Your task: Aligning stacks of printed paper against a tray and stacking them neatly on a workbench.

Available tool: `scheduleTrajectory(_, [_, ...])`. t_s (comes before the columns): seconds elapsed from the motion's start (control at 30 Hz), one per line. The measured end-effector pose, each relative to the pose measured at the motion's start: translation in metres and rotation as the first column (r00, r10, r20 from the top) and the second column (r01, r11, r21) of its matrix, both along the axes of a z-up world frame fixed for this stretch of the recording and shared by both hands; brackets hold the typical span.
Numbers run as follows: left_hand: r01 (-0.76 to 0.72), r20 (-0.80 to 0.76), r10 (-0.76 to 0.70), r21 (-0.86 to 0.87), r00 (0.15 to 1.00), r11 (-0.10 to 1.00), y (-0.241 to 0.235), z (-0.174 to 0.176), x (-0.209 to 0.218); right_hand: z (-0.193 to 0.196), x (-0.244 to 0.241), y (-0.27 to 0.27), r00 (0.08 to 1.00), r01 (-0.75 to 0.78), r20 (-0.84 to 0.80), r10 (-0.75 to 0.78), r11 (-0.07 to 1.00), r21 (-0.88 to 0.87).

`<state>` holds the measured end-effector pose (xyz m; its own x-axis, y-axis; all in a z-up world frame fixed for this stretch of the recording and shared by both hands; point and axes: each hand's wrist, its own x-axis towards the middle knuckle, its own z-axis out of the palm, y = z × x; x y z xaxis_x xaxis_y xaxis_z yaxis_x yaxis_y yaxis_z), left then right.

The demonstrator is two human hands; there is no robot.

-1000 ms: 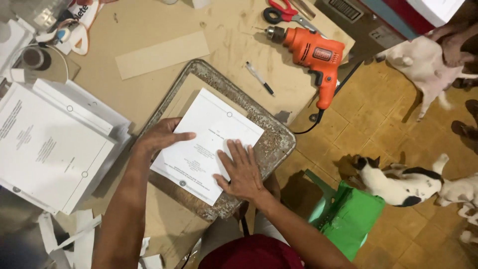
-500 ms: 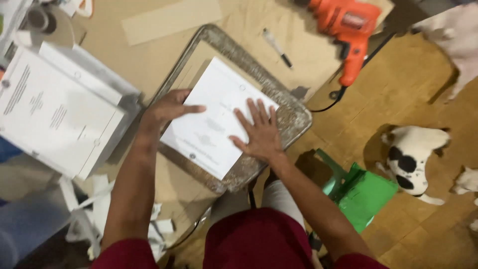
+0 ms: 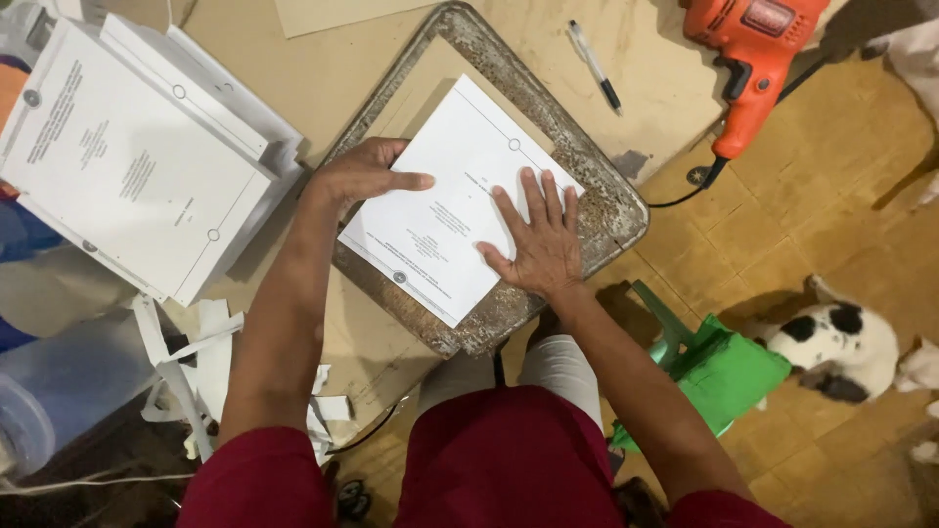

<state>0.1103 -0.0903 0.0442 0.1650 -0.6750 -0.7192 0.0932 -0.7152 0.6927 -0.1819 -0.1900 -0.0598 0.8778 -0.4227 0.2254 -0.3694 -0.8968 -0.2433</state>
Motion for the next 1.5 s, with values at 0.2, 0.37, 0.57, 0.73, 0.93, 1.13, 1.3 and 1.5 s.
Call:
scheduleTrajectory(0.2, [-0.012, 0.07, 0.018, -0.081, 0.997, 0.997, 0.037, -0.013, 0.022, 0.002, 0.006, -0.004, 0.997, -0.071, 0.015, 0.072, 0.996, -0.047])
scheduleTrajectory(0.37, [-0.004, 0.527, 0.051, -0.091, 0.848, 0.996, 0.121, -0.01, 0.016, 0.008, 0.008, -0.002, 0.996, -0.061, 0.057, 0.067, 0.992, -0.107])
scheduleTrajectory(0.57, [-0.816, 0.421, 0.724, 0.074, 0.547, 0.573, 0.135, 0.019, -0.116, 0.01, 0.012, 0.003, 0.996, -0.07, 0.059, 0.074, 0.995, -0.067])
scheduleTrajectory(0.73, [-0.914, 0.342, 0.852, 0.064, 0.397, 0.401, 0.126, -0.027, -0.158, 0.021, 0.015, 0.007, 0.999, -0.049, 0.012, 0.05, 0.994, -0.098])
scheduleTrajectory(0.93, [-0.974, 0.279, 0.939, -0.045, 0.201, 0.222, 0.124, -0.029, -0.172, 0.024, 0.012, 0.011, 0.997, -0.057, -0.05, 0.055, 0.998, -0.029])
scheduleTrajectory(1.13, [-0.994, 0.379, 0.92, 0.002, 0.102, 0.109, 0.107, -0.018, -0.173, 0.065, 0.032, -0.022, 0.983, -0.112, -0.137, 0.12, 0.991, 0.07])
scheduleTrajectory(1.3, [-0.994, 0.517, 0.849, 0.067, 0.111, 0.089, 0.089, -0.01, -0.173, 0.061, 0.142, -0.149, 0.983, -0.185, 0.06, 0.176, 0.896, 0.405])
scheduleTrajectory(1.5, [-0.988, 0.535, 0.839, 0.151, 0.098, 0.019, 0.053, 0.021, -0.171, 0.025, 0.321, -0.223, 0.77, -0.638, 0.138, 0.623, 0.748, 0.182])
